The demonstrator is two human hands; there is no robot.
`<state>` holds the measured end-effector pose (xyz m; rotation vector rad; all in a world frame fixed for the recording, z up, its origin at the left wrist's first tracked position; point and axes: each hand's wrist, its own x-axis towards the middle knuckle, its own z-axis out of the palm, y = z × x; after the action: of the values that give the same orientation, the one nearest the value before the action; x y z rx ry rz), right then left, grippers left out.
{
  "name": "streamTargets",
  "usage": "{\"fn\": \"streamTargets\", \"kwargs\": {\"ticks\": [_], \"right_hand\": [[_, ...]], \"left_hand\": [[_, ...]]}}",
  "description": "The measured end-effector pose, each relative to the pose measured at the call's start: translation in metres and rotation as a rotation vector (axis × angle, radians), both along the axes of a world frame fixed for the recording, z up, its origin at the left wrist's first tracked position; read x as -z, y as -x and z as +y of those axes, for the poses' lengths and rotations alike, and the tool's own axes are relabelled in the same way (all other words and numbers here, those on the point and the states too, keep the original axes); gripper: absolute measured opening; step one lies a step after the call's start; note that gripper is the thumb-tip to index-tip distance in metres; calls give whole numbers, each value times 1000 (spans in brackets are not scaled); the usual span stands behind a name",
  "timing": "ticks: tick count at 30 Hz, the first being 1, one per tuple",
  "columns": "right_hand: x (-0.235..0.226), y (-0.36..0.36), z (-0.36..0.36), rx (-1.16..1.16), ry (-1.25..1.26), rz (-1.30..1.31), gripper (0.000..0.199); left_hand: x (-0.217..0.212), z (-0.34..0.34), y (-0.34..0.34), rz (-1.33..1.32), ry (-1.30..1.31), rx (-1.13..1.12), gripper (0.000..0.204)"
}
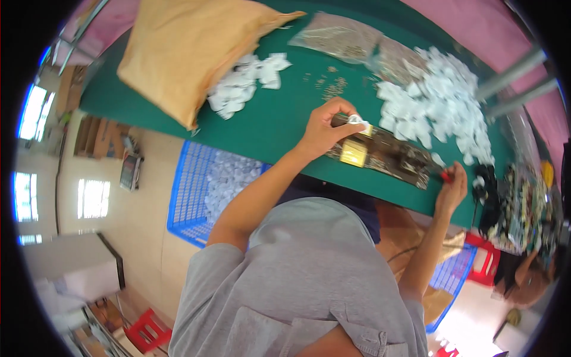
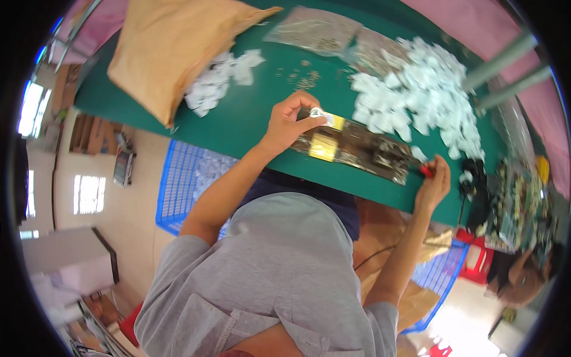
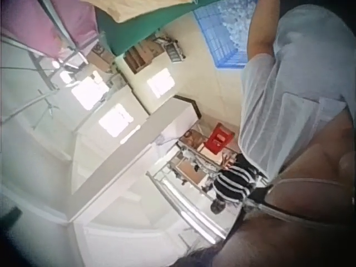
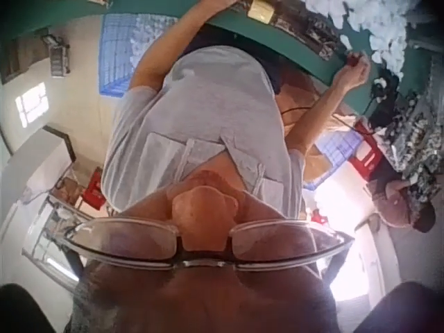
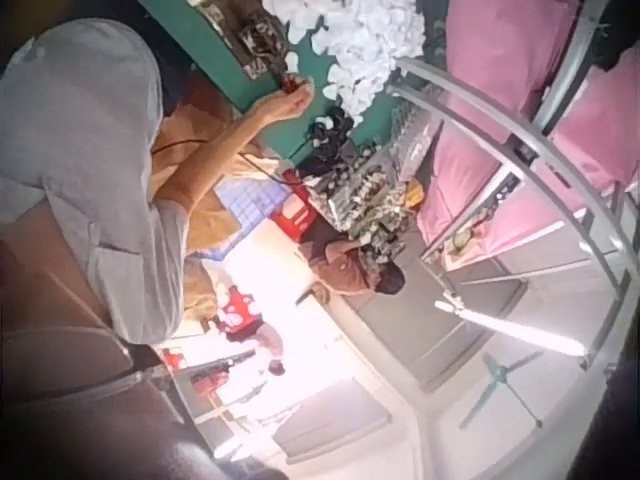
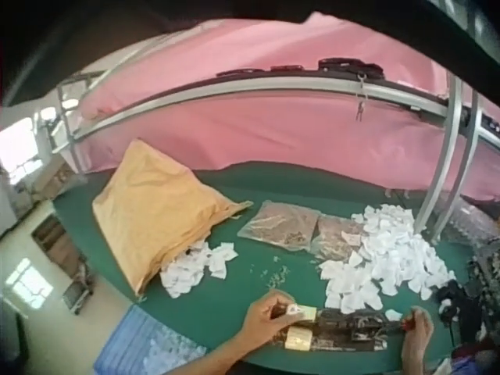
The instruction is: The person assembles hair clips by placing a plastic base into a metal jig, inserting a metal spring and pin, and pressing a lever. They repeat this process for each clip, placing the finished pieces into a blue plastic crate.
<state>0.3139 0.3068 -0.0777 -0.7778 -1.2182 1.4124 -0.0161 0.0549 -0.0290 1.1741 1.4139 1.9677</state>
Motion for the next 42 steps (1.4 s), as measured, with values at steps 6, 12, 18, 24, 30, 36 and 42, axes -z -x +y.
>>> {"fn": "streamTargets", "kwargs": {"ticks": [6, 12, 18, 24, 30, 36, 42], "right_hand": [[0, 10, -7, 41, -128, -214, 23], [-4, 11, -12, 89, -185, -329, 23], [-3, 11, -11, 71, -182, -323, 22], [-6, 15, -14, 79, -202, -350, 21], [-13, 19, -31, 151, -233, -494, 23], [-35, 25, -40, 278, -160, -571, 20], [-107, 97, -99, 319, -472, -594, 15]], "left_hand": [[-34, -176, 9, 369, 241, -461, 24], [-38, -234, 17, 745, 647, -788, 34], [-17, -121, 114, 735, 499, -591, 24], [-6, -79, 167, 1054, 706, -602, 33], [-13, -67, 173, 939, 899, -550, 33], [-12, -53, 185, 1146, 725, -766, 19], [-55, -30, 91, -607, 109, -81, 10]]}}
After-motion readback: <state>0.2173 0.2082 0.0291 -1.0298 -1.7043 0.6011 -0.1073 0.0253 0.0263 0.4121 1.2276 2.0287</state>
